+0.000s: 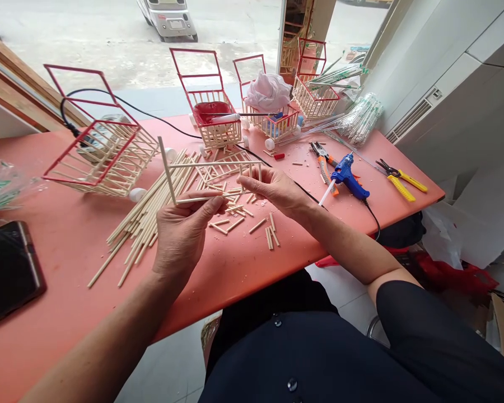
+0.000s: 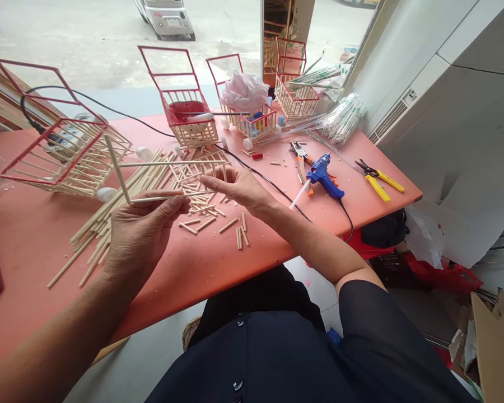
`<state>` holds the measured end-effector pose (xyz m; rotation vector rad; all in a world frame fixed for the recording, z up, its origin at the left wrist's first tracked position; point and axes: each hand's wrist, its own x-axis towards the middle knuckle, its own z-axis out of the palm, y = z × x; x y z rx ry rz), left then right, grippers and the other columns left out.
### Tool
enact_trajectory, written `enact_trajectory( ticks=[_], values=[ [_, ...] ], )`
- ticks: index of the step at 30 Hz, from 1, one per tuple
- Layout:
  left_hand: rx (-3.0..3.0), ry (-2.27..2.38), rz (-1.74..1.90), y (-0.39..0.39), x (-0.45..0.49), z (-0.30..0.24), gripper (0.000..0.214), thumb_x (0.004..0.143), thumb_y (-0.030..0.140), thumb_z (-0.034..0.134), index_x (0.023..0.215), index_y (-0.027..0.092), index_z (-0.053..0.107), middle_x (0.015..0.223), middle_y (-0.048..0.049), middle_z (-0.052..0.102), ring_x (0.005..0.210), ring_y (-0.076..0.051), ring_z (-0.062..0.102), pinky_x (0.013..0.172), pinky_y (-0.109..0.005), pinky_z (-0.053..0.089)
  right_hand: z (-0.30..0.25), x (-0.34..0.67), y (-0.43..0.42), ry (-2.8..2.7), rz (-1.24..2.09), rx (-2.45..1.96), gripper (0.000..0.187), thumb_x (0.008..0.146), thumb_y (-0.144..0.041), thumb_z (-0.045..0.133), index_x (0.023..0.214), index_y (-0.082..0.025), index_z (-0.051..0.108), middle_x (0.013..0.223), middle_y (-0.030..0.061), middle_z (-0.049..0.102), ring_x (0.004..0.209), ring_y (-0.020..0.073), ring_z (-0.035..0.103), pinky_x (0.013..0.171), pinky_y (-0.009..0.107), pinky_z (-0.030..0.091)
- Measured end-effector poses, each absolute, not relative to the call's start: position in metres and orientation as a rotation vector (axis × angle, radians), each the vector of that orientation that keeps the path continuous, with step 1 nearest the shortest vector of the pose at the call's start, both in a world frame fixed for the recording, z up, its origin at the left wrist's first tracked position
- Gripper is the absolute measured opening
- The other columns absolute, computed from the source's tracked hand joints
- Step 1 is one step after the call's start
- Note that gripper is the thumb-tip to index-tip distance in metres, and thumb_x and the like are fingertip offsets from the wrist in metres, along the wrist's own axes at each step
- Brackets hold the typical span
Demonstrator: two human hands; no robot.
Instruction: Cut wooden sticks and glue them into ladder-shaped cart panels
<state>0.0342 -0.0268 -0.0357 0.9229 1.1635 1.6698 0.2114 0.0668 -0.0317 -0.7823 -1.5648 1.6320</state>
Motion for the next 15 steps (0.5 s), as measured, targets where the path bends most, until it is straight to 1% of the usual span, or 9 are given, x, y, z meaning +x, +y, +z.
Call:
enact_trajectory(
  ticks=[3,6,10,12,15],
  values=[
    [0.922,1.179,1.68,-0.026,0.031,-0.033,0.019,0.067,0.025,0.1,0.081,0.023,0.088,0.077,-0.0018,0.081,0.075,-0.015,0.073,0.078,-0.03,0.061,-0.032,0.216,0.069,-1.553,1.641,-0.814,0.068,0.074,-0.08,0.091,0.086,-0.019,0.062,0.077,-0.0055,0.047,0.069,0.01,0.037,0.061,0.026,0.031],
    [0.903,1.196,1.722,-0.025,0.029,-0.03,0.02,0.067,0.026,0.101,0.081,0.023,0.088,0.076,-0.0023,0.081,0.075,-0.017,0.074,0.079,-0.034,0.063,-0.029,0.221,0.07,-1.55,1.59,-0.809,0.066,0.076,-0.079,0.09,0.09,-0.02,0.065,0.079,-0.0044,0.05,0.071,0.0109,0.04,0.063,0.026,0.034],
    [0.925,1.164,1.777,-0.026,0.03,-0.029,0.021,0.067,0.026,0.104,0.081,0.023,0.089,0.075,-0.0031,0.082,0.074,-0.018,0.074,0.078,-0.035,0.063,-0.022,0.225,0.068,-1.607,1.495,-0.719,0.062,0.077,-0.074,0.093,0.091,-0.019,0.066,0.084,-0.0023,0.054,0.079,0.0126,0.047,0.072,0.028,0.042],
    [0.94,1.158,1.793,-0.026,0.029,-0.028,0.021,0.067,0.026,0.105,0.081,0.023,0.089,0.075,-0.003,0.082,0.074,-0.017,0.074,0.078,-0.035,0.063,-0.02,0.225,0.065,-1.621,1.467,-0.687,0.061,0.078,-0.074,0.092,0.09,-0.02,0.066,0.087,-0.0006,0.058,0.083,0.0137,0.051,0.077,0.029,0.047],
    [0.968,1.165,1.793,-0.027,0.027,-0.028,0.021,0.068,0.026,0.105,0.082,0.024,0.089,0.075,-0.0028,0.083,0.074,-0.018,0.075,0.08,-0.036,0.064,-0.019,0.224,0.062,-1.654,1.357,-0.681,0.059,0.082,-0.076,0.088,0.088,-0.021,0.067,0.092,0.0017,0.063,0.086,0.0156,0.055,0.082,0.032,0.049]
  ],
)
